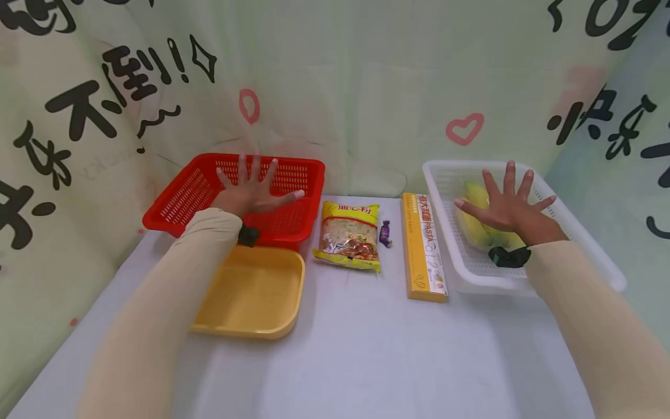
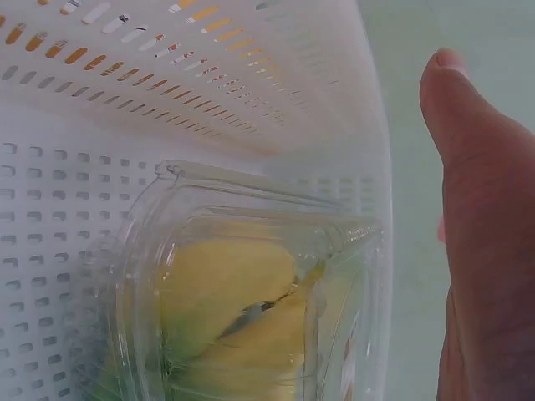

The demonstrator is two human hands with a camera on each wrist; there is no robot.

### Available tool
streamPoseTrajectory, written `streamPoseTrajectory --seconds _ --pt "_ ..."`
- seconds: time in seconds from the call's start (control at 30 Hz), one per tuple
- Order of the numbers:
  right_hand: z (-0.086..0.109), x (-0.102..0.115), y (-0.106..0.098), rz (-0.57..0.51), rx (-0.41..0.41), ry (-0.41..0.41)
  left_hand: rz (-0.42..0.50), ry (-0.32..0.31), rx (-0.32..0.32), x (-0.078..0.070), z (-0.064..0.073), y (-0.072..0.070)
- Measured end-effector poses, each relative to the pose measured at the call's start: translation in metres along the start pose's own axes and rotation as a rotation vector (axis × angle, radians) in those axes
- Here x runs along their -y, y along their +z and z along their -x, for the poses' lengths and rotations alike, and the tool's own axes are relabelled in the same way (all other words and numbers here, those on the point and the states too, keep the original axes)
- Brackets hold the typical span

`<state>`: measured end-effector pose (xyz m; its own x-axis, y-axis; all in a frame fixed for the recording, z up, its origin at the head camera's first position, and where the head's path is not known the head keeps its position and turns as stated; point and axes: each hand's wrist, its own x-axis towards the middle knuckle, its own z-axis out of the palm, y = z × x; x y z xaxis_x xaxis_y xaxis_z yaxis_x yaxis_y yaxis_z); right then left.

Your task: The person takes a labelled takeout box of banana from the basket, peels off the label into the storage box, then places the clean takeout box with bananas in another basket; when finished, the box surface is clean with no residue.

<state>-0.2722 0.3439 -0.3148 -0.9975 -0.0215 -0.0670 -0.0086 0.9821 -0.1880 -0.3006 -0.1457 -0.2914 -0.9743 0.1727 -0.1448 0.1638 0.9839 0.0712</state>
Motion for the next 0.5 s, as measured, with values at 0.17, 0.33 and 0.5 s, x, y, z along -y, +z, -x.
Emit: streamPoseTrajectory --seconds 0.17,0.33,0.5 --pt "0.002 -0.001 0.000 -0.012 -0.018 0.001 0.030 0.015 0.011 -0.016 -0.005 0.004" --pt "0.001 -0.007 0.001 -0.070 -0.074 -0.011 0.067 0.062 -0.005 -0.043 -0.007 0.008" --pt "0.003 -0.019 -0.004 -0.158 -0.108 -0.020 0.099 0.169 -0.043 -0.085 -0.006 0.012"
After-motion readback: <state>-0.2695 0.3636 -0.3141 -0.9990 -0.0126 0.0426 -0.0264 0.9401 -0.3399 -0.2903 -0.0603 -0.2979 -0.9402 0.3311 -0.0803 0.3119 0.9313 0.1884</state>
